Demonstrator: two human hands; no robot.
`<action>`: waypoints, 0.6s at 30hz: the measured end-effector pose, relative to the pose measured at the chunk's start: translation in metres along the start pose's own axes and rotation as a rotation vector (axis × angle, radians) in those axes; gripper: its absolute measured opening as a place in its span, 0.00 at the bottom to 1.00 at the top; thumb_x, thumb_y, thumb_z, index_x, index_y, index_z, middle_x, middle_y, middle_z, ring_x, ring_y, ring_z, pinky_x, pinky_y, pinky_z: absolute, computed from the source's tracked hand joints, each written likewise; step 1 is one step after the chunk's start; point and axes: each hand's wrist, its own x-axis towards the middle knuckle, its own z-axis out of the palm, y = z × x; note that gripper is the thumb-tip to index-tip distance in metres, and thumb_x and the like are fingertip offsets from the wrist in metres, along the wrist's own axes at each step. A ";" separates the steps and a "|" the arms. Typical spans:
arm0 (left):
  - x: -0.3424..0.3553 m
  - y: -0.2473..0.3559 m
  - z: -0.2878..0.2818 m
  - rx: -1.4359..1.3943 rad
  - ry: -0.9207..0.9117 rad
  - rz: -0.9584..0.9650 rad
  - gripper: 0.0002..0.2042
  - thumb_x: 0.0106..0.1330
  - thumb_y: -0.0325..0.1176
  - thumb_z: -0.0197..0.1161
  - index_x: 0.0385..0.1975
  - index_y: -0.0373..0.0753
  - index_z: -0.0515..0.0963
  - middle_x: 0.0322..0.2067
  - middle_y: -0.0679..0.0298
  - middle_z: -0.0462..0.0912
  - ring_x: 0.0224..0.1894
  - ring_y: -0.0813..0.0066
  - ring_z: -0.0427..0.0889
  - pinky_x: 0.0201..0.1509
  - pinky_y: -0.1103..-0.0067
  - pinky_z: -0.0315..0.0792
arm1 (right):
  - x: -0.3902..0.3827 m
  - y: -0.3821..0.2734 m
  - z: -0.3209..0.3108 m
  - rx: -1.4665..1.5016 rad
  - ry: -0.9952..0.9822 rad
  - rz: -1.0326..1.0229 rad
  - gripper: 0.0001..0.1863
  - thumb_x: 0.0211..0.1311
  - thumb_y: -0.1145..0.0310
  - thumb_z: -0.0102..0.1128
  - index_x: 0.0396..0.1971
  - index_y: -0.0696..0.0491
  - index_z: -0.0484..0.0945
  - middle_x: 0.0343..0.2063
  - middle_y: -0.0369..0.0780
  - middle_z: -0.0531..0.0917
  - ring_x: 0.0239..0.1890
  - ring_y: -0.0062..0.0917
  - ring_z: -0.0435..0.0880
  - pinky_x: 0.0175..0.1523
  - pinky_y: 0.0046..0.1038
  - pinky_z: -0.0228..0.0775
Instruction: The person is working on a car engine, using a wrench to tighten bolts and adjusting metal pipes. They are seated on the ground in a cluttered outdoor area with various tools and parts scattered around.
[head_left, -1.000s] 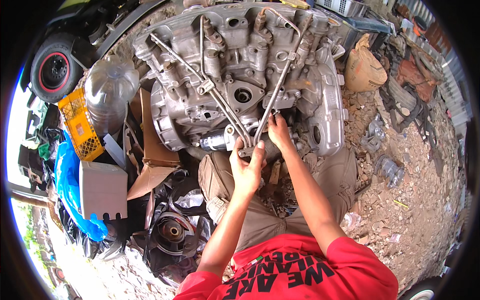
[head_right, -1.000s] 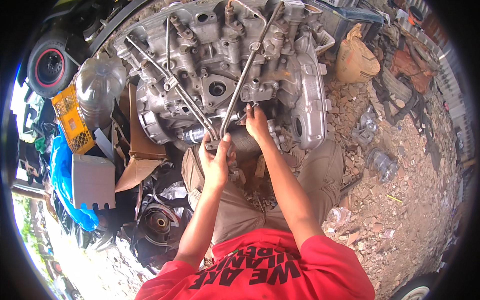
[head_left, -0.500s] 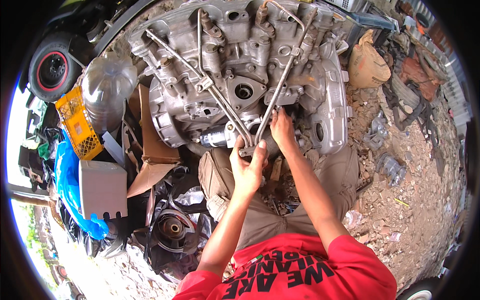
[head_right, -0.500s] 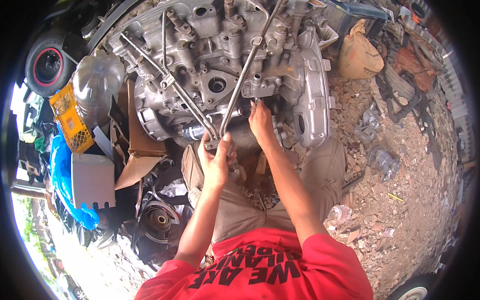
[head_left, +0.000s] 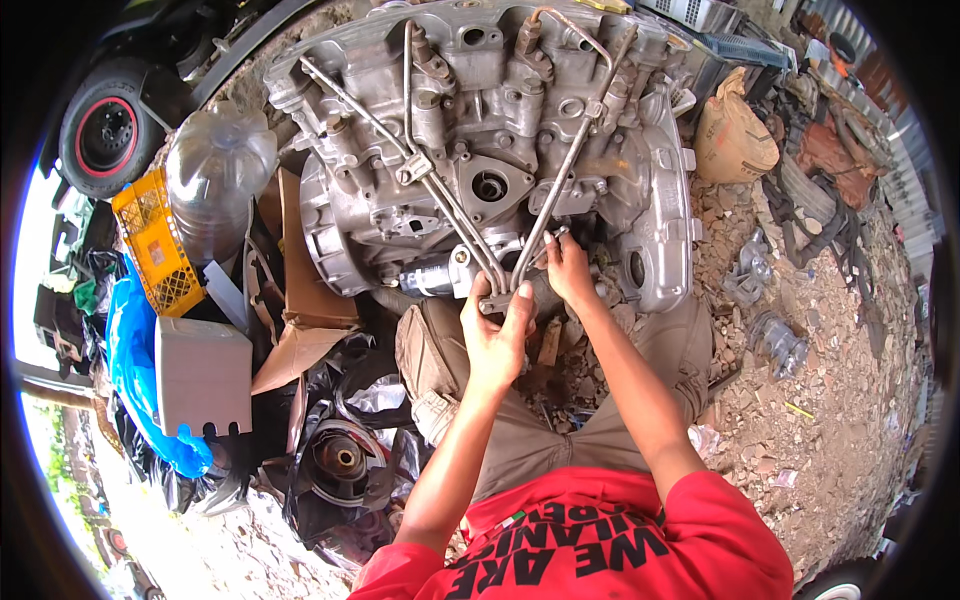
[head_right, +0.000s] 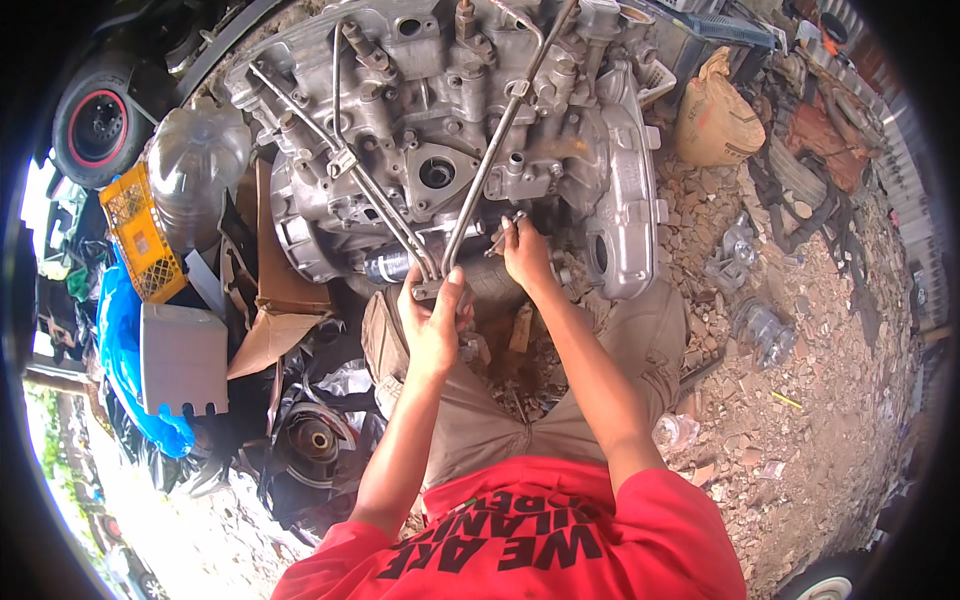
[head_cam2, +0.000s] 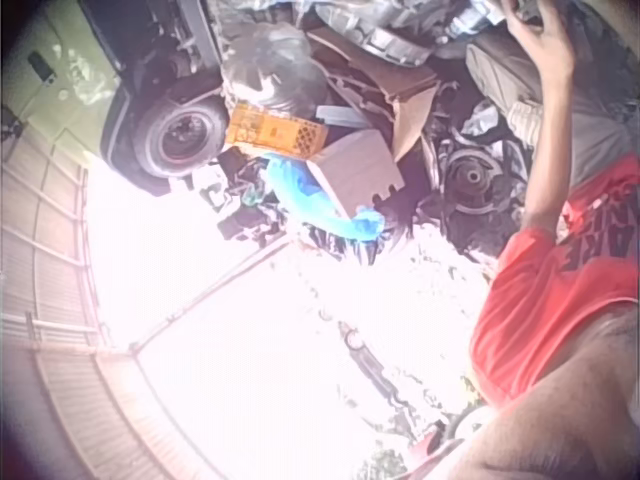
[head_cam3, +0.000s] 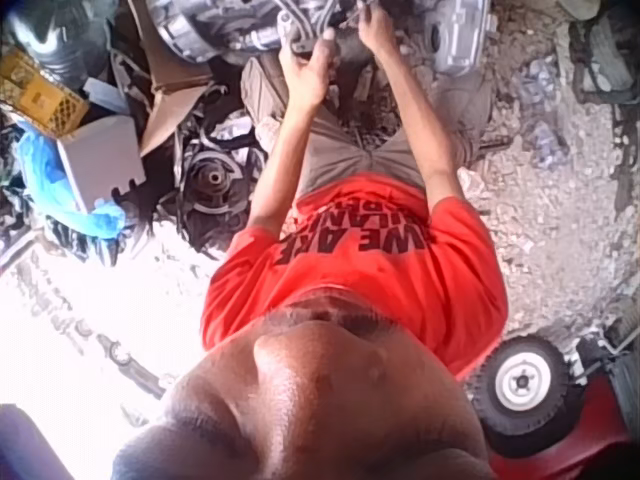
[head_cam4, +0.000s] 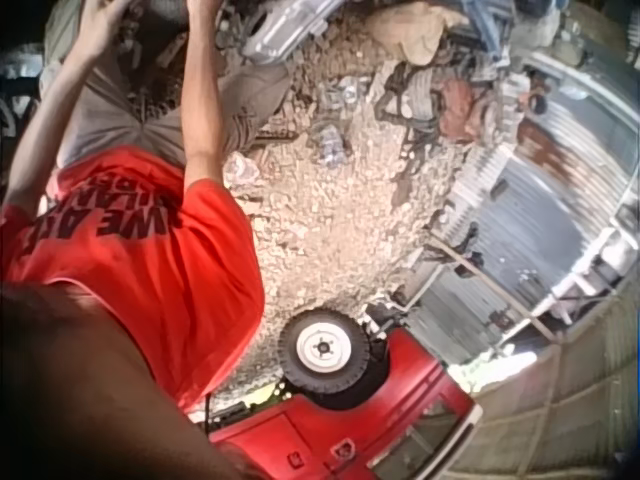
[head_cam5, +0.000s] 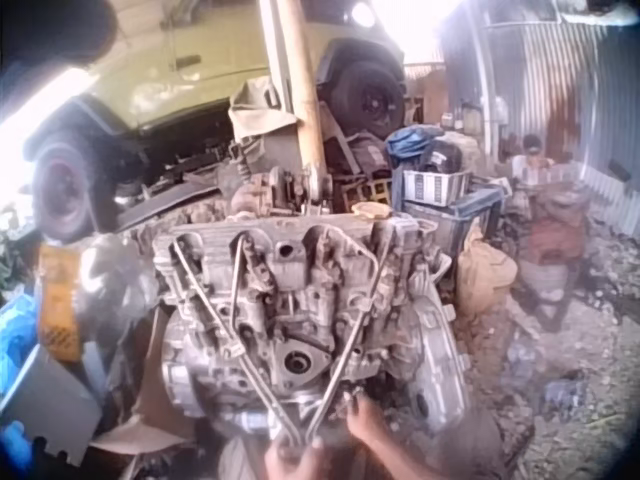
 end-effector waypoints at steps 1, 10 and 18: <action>-0.001 0.000 0.002 -0.001 0.013 -0.006 0.17 0.66 0.32 0.64 0.48 0.32 0.66 0.22 0.71 0.75 0.20 0.88 0.69 0.22 0.87 0.65 | 0.006 0.004 0.001 0.095 0.017 0.034 0.18 0.73 0.58 0.49 0.33 0.59 0.73 0.19 0.42 0.83 0.23 0.32 0.85 0.31 0.32 0.77; 0.000 -0.003 0.001 0.003 0.045 0.003 0.16 0.66 0.32 0.65 0.47 0.33 0.68 0.22 0.72 0.74 0.19 0.88 0.69 0.22 0.87 0.64 | 0.019 -0.003 0.006 0.579 -0.099 0.095 0.17 0.73 0.62 0.50 0.37 0.65 0.72 0.27 0.41 0.78 0.23 0.23 0.82 0.28 0.25 0.81; -0.001 0.000 0.005 0.011 0.068 -0.007 0.16 0.66 0.32 0.65 0.46 0.34 0.69 0.22 0.72 0.75 0.19 0.88 0.68 0.21 0.88 0.63 | 0.026 0.008 0.010 0.418 -0.118 0.116 0.19 0.72 0.61 0.51 0.33 0.65 0.74 0.23 0.43 0.80 0.21 0.26 0.84 0.27 0.27 0.78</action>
